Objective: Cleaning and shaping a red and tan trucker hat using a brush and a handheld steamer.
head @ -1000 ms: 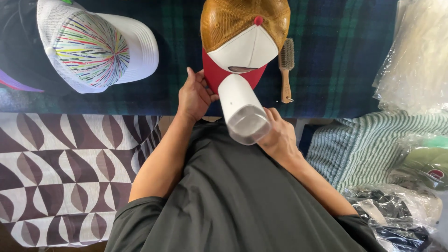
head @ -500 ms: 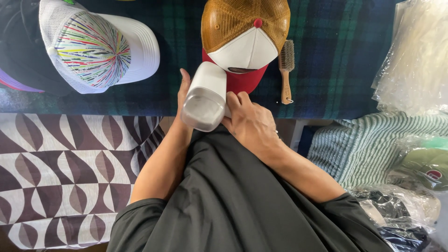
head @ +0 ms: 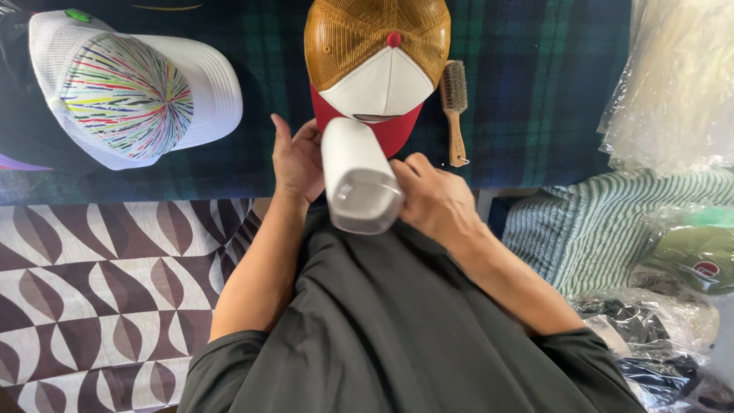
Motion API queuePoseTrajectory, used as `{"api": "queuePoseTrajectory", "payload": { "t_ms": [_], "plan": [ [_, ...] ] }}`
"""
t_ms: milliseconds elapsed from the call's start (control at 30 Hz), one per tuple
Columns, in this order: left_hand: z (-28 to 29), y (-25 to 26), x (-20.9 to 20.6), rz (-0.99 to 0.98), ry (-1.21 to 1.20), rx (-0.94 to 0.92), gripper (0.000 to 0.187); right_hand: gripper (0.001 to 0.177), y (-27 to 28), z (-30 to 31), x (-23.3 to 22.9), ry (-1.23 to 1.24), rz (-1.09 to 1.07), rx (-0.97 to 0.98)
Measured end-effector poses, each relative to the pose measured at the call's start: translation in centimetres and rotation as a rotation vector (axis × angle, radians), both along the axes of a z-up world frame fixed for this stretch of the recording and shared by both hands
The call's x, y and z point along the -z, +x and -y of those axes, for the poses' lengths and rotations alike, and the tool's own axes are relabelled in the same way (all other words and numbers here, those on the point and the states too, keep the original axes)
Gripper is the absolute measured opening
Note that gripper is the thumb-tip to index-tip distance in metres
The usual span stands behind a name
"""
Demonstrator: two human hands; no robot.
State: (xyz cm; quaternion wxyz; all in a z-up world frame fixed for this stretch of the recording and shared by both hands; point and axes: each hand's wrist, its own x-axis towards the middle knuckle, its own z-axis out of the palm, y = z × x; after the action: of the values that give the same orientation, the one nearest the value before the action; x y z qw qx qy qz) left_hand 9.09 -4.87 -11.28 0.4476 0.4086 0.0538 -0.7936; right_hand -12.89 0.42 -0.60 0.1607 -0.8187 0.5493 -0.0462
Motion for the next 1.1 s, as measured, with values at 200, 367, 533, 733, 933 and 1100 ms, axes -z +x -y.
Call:
{"api": "queuePoseTrajectory", "payload": {
  "t_ms": [200,367,533,733,933,1100],
  "plan": [
    [0.5,0.1,-0.7,-0.01,-0.046,0.078,0.087,0.036,-9.8,-0.5,4.7,-0.087,0.116,-0.113],
    [0.2,0.3,-0.7,-0.012,-0.054,0.067,0.089,0.031,-14.8,0.1,6.0,-0.07,0.174,-0.07],
    [0.2,0.2,-0.9,-0.009,-0.063,0.065,0.092,0.026,-16.9,0.4,6.2,-0.086,0.23,-0.029],
    [0.1,0.5,-0.9,-0.074,-0.063,0.055,0.097,0.026,-14.1,-1.9,6.5,-0.063,0.287,0.007],
    [0.1,0.6,-0.9,-0.124,-0.075,0.047,0.101,0.037,-5.1,-1.7,2.1,-0.053,0.123,-0.013],
    [0.0,0.7,-0.6,-0.109,-0.075,0.04,0.104,0.042,0.1,-0.6,0.3,-0.068,0.027,0.013]
  ]
}}
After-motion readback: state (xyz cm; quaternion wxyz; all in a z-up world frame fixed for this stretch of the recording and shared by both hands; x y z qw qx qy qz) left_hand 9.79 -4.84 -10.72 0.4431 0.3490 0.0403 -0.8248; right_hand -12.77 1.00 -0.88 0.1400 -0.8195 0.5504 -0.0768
